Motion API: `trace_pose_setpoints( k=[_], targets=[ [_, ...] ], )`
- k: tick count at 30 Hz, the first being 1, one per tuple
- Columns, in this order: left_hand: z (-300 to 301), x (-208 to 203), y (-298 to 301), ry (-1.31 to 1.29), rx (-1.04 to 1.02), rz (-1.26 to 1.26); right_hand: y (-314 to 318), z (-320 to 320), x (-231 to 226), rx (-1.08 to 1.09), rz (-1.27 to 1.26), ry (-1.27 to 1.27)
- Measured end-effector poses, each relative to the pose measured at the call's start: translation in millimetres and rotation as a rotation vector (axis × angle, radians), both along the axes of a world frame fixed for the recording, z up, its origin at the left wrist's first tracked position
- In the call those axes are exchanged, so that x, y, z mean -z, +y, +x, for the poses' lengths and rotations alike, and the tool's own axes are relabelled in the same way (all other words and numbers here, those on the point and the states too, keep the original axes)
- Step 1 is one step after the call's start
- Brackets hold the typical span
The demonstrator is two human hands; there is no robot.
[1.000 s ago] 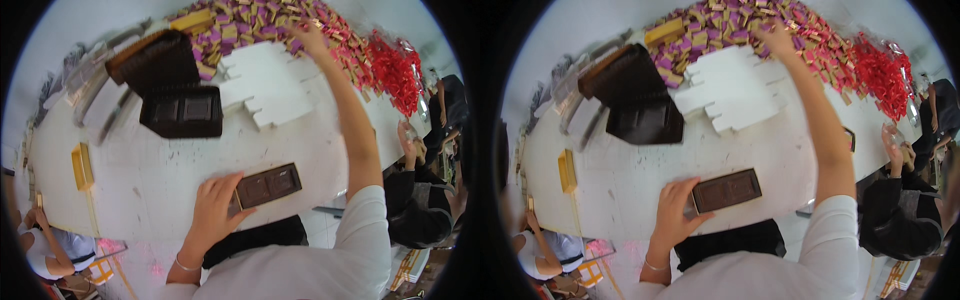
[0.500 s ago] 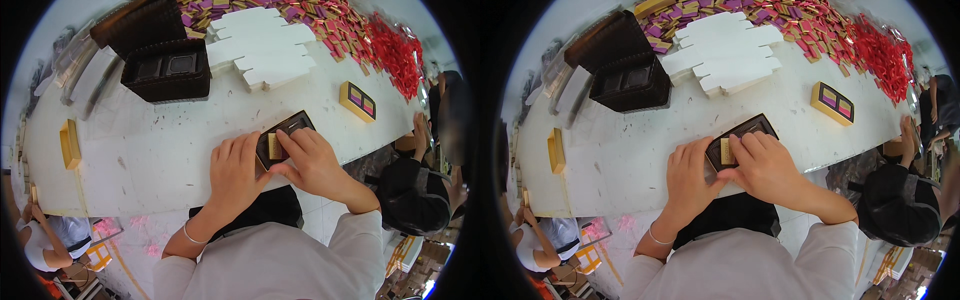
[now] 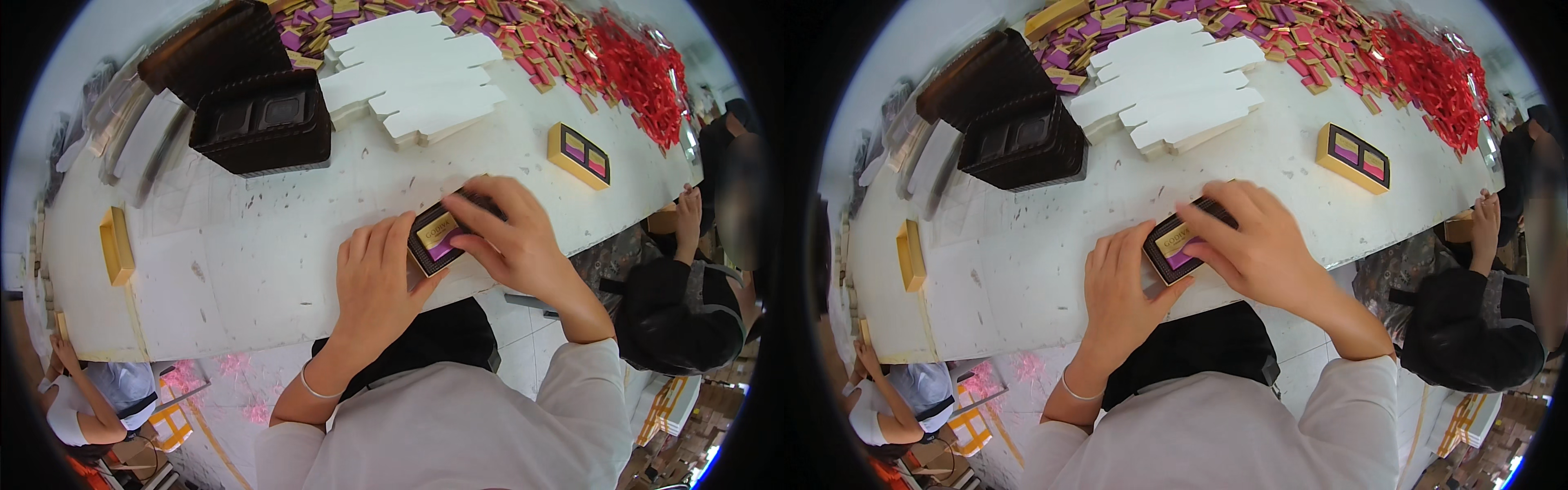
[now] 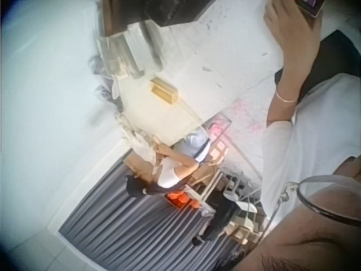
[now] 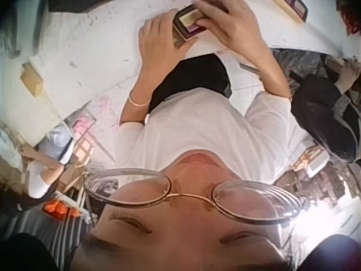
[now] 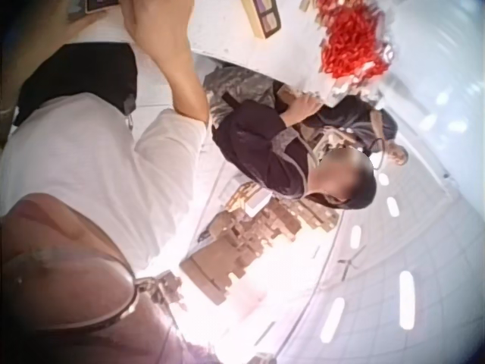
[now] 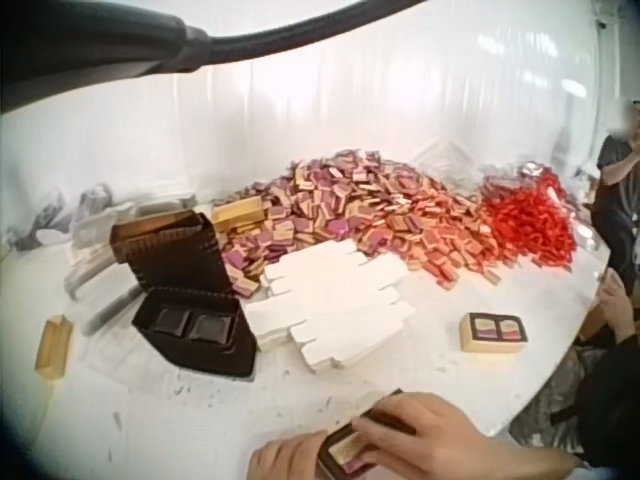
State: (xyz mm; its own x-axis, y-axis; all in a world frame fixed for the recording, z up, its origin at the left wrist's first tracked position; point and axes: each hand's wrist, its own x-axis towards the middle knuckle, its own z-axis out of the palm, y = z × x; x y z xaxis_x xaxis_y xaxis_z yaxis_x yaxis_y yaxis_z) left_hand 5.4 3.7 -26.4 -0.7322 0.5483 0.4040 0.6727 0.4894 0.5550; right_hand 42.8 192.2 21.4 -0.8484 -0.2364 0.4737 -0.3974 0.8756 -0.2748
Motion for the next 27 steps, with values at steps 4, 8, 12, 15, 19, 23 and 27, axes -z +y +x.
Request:
trace_pose_setpoints(
  k=[4,8,12,15,19,23,27],
  targets=[
    [-1.4,-2.3,2.6,-0.010,0.024,0.002,14.8,-0.1,19.8,-0.194,-0.207,-0.111],
    [-0.8,-8.7,3.8,-0.066,0.047,-0.050,9.0,-5.2,12.6,-0.087,-0.178,-0.193],
    [-0.3,-22.8,3.8,-0.112,0.067,-0.065,9.5,-11.8,8.3,-0.075,-0.161,-0.364],
    [-3.0,-14.5,8.7,-0.056,0.095,-0.011,22.7,-16.4,10.3,-0.130,-0.594,-0.255],
    [-2.9,-7.7,2.7,-0.063,0.141,0.069,119.0,-65.5,-6.1,0.442,-0.381,0.056],
    [-6.4,-7.2,5.2,-0.117,0.154,0.125,228.2,-113.9,6.3,0.770,-0.159,-0.224],
    [-6.9,-8.0,7.8,-0.124,0.192,0.147,267.0,-128.0,25.2,0.780,0.089,-0.284]
  ],
)
